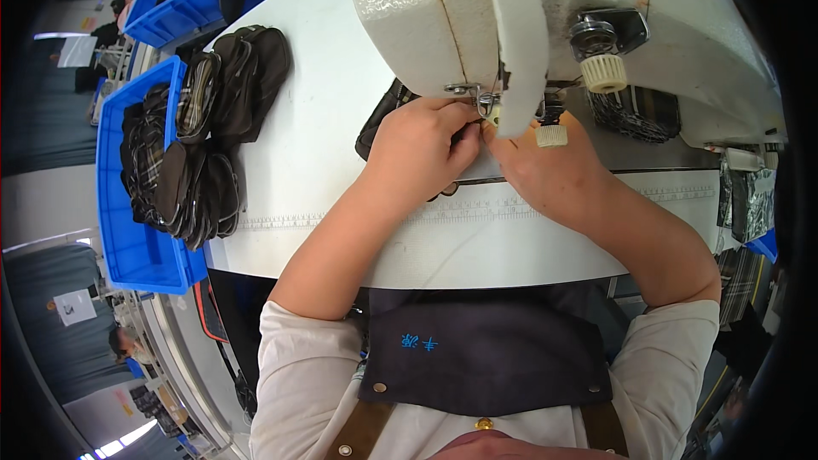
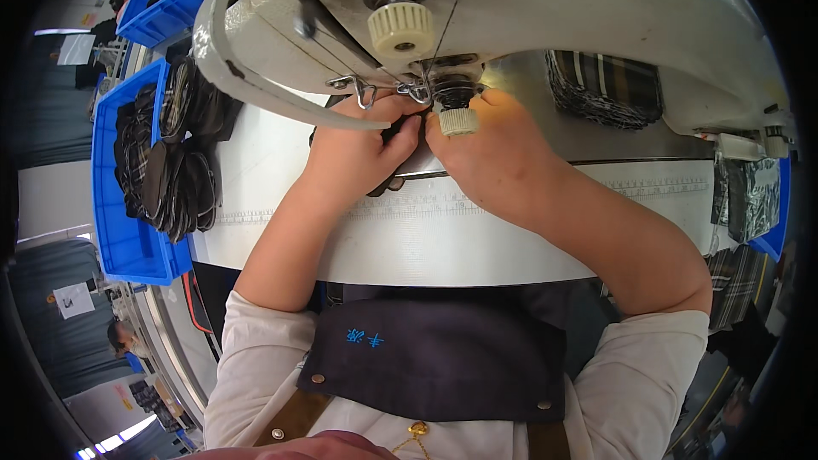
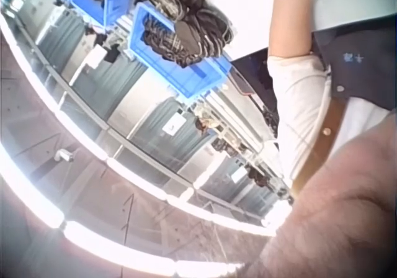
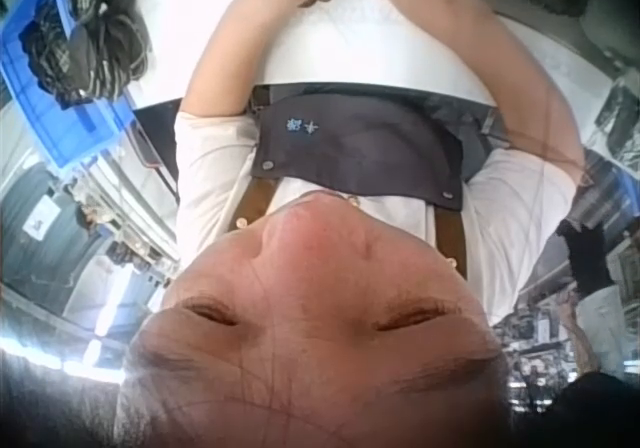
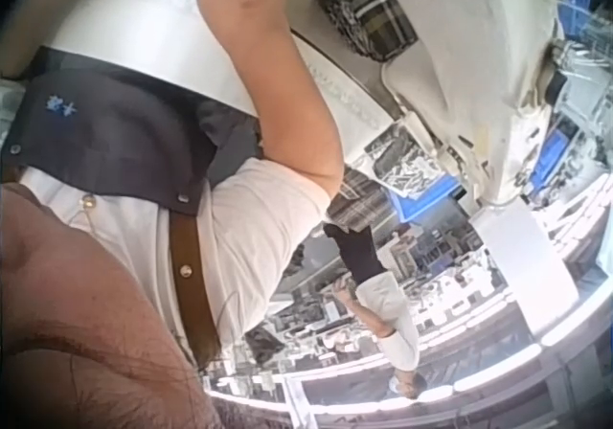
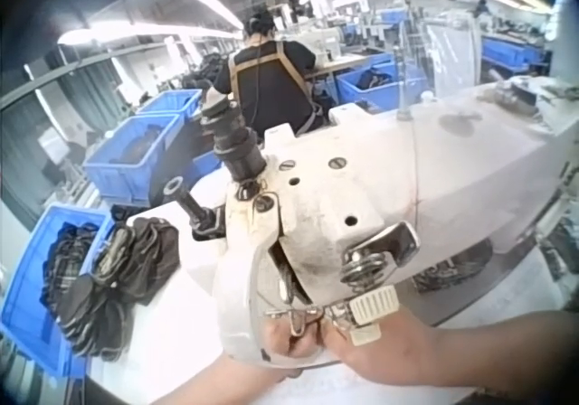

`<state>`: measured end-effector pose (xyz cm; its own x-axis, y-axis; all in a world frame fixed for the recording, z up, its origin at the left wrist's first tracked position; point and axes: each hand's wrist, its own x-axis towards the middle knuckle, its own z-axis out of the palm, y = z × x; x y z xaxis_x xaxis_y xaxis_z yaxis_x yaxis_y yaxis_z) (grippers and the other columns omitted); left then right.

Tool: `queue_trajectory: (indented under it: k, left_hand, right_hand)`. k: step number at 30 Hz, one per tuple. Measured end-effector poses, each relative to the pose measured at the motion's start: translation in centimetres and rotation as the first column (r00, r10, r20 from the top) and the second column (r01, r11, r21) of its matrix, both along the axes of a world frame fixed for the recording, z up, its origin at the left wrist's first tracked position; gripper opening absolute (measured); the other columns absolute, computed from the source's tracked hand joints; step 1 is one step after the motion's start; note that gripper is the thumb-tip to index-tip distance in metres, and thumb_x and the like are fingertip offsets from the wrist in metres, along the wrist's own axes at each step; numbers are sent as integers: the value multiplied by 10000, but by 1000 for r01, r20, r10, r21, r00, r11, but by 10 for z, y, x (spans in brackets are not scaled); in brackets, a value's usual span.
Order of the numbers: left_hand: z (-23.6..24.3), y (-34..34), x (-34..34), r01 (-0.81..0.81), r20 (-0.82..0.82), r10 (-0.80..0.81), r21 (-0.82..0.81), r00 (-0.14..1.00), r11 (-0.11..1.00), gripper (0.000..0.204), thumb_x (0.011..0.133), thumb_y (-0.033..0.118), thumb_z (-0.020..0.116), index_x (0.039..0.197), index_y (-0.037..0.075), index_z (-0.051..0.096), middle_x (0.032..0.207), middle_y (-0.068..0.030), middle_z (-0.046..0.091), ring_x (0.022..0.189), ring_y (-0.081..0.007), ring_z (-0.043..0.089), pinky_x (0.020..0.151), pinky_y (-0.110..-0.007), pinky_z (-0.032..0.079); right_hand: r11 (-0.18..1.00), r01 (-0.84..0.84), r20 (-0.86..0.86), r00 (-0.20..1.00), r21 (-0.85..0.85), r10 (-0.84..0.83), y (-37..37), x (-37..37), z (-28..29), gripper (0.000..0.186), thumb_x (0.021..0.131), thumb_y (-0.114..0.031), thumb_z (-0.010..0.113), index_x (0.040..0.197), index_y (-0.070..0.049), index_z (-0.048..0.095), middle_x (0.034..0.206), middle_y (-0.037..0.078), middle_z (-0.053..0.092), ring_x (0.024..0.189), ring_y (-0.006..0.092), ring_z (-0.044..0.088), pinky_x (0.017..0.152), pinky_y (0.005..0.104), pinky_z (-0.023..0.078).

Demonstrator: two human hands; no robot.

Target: Sewing small fabric parts together using an industrial sewing machine.

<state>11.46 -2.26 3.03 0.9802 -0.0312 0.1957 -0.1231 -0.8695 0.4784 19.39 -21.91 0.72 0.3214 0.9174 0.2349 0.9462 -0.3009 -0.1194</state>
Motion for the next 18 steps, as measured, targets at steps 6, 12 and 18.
queue_trajectory:
  k: [6, 12, 18]
  left_hand:
    - [-10, -5, -3, 4, 114, -14, 94, 993, 996, 155, 885, 127, 713, 1001, 38, 763, 1045, -92, 731, 990, -306, 700, 813, -405, 595]
    - [-10, -7, 0, -17, 144, 5, 84, 990, 996, 135, 876, 124, 718, 963, 28, 756, 991, -112, 724, 933, -328, 703, 791, -417, 596]
    - [-7, 0, 2, -78, 9, 78, 0, 997, 997, 160, 854, 153, 751, 966, 41, 771, 956, -144, 732, 873, -354, 712, 767, -431, 595]
  right_hand:
    - [998, -20, 33, 999, 54, 19, 2, -1, 8, 292, 792, -30, 666, 1082, -8, 701, 904, 129, 714, 904, 311, 705, 865, 426, 544]
    - [1000, 27, 12, 1000, -1, -27, 2, 1, 1, 351, 800, -28, 664, 1147, -1, 709, 941, 133, 715, 892, 312, 700, 850, 414, 546]
    - [1000, -7, 56, 998, 13, 6, -2, 2, -2, 419, 801, -52, 685, 1219, -39, 709, 947, 144, 715, 941, 319, 694, 858, 408, 548]
